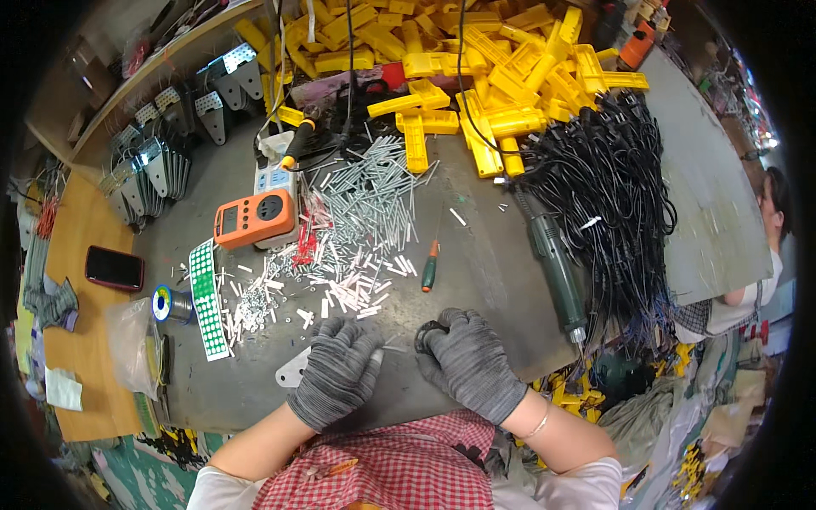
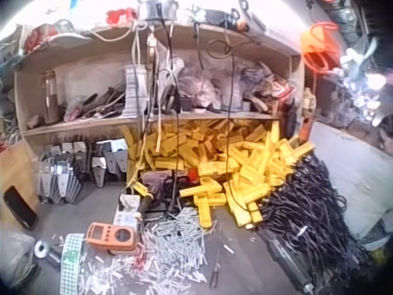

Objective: The person assembles a yellow handheld electronic device by integrating internal components and electrical wires into the device housing, then fastens them with screws using an electric screwdriver and solders connections with a soldering iron.

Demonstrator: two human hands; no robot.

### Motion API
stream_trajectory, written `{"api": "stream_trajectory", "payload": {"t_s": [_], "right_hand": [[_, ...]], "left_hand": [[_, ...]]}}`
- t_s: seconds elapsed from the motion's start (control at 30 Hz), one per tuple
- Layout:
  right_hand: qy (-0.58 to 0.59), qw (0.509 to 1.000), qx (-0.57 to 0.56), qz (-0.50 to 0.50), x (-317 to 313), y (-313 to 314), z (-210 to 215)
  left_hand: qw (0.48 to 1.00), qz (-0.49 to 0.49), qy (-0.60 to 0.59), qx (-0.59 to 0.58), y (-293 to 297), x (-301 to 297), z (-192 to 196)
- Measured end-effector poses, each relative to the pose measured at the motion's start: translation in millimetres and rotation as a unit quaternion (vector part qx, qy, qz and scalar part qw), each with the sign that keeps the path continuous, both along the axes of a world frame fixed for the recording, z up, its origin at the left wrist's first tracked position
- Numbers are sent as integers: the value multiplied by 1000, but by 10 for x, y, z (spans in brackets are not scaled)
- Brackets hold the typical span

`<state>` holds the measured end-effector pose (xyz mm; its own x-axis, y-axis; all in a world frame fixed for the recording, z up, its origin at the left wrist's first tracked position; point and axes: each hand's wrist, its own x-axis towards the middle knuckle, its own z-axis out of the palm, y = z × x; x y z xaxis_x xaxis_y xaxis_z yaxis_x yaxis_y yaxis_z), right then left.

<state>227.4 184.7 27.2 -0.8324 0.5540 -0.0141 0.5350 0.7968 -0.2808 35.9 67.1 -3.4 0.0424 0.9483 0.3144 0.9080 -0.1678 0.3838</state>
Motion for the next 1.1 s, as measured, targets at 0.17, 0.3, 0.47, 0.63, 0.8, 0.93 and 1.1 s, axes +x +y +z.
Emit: {"api": "stream_trajectory", "payload": {"t_s": [0.17, 0.3, 0.47, 0.63, 0.8, 0.93, 1.1], "right_hand": [[162, 916, -326, -171, -58, 42, -64], [243, 805, -516, -161, -183, -5, -103], [206, 775, -580, -143, -304, -37, -206], [122, 815, -553, -125, -427, -18, -176], [128, 952, -279, -11, -596, 652, -74], [88, 943, 226, -227, -855, 1783, -119], [-40, 910, 263, -319, -890, 2384, -265]], "left_hand": [[998, 38, -25, -41, 28, 62, 77], [998, 21, -28, -55, 25, 33, 224], [994, 37, -84, -57, -83, 14, 196], [982, 46, -172, -67, -107, -2, 39], [996, 45, -26, -70, -98, -57, 139], [997, 2, -21, -70, -145, -97, 93], [998, -34, -31, -36, -151, -140, 88]]}}
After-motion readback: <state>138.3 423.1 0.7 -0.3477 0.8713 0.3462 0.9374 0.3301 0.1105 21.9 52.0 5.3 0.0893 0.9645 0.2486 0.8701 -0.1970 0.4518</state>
